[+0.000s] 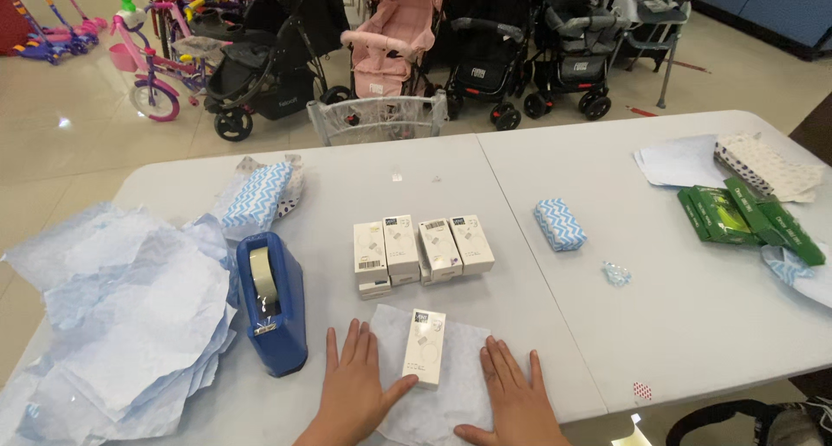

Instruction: The person wraps small boxes in patterned paper, using tape from a dispenser to secure the edges and folds for each item.

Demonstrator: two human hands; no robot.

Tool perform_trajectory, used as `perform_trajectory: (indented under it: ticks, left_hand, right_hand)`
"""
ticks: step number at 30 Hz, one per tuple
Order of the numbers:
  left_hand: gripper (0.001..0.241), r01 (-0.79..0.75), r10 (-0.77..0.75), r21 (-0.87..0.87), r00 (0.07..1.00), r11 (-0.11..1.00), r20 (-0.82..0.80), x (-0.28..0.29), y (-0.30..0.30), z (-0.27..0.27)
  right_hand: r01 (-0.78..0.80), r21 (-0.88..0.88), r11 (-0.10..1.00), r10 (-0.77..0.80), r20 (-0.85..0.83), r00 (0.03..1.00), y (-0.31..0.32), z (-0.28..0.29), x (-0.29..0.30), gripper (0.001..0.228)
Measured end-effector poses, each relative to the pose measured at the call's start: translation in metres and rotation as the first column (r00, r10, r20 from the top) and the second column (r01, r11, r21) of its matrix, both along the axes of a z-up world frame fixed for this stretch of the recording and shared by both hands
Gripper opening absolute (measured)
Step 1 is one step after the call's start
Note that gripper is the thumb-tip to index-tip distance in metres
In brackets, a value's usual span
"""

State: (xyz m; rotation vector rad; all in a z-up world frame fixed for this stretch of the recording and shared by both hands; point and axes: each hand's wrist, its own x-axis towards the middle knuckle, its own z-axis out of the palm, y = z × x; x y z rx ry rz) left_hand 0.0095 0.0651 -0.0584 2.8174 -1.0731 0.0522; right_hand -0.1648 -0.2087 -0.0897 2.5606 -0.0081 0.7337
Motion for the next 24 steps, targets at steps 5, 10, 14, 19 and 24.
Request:
perform_trajectory:
  ticks: [5, 10, 14, 19, 24]
  left_hand:
    - [0.134, 0.135, -0.069, -0.311, 0.974, 0.941, 0.214, -0.04, -0.051, 0.004]
    - [0.113, 0.026, -0.057, -0.489, 0.997, 0.872, -0.05, -0.036, -0.056, -0.003]
    - [0.102, -0.039, -0.173, -0.684, 0.955, 0.729, -0.239, -0.037, -0.034, 0.031]
    - [0.096, 0.172, -0.502, -0.754, 0.834, 0.634, -0.231, -0.05, -0.022, 0.073]
    - [0.114, -0.024, -0.492, -0.711, 0.705, 0.703, -0.511, -0.052, -0.009, 0.075]
  right_hand:
    - [0.01, 0.021, 1.0, -0.01, 0.008, 1.0, 0.003, 0.006, 0.001, 0.173]
    - [0.011, 0.052, 0.999, -0.01, -0.02, 1.0, -0.001, -0.002, -0.005, 0.172]
    - [-0.01, 0.454, 0.891, 0.086, -0.147, 0.985, -0.006, 0.005, -0.005, 0.137]
    - [-0.081, 0.925, 0.371, 0.345, -0.057, 0.937, 0.005, 0.084, 0.005, 0.12]
    - [-0.172, 0.984, 0.044, 0.493, 0.128, 0.861, -0.004, 0.136, 0.02, 0.061]
